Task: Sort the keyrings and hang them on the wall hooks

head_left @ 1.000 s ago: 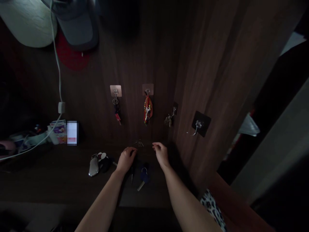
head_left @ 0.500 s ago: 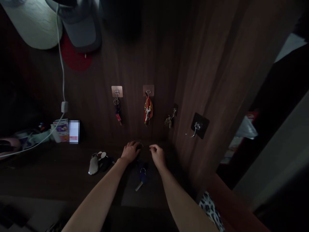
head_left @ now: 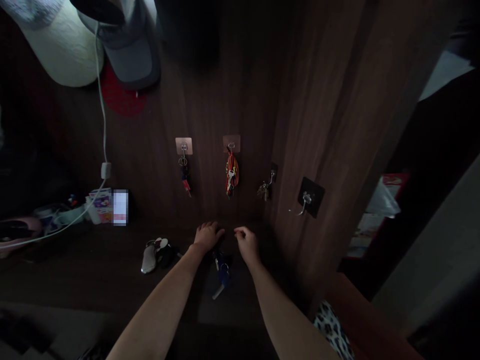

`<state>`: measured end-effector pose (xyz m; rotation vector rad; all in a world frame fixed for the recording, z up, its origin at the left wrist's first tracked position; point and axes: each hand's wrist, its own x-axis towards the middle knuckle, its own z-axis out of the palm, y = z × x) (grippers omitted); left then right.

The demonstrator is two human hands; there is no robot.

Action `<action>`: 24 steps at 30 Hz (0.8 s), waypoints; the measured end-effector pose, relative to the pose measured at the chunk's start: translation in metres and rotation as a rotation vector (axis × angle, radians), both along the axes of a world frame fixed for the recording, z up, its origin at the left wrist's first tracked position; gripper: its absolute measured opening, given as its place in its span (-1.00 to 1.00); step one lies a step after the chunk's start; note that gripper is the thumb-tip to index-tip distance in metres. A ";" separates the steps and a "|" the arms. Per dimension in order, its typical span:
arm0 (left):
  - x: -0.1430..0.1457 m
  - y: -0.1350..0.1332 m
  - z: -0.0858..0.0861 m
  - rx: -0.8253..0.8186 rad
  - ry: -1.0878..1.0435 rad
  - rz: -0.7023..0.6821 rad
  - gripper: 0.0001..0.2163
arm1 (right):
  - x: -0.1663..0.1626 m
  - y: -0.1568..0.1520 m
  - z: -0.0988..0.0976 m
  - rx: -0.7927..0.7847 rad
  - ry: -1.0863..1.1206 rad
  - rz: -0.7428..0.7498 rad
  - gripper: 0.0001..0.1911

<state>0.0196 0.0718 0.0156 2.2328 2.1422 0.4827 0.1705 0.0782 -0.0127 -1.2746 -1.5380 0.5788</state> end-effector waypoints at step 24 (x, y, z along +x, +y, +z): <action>-0.018 -0.051 -0.005 0.101 -0.151 0.224 -0.78 | -0.001 -0.004 0.002 0.012 0.048 0.053 -0.77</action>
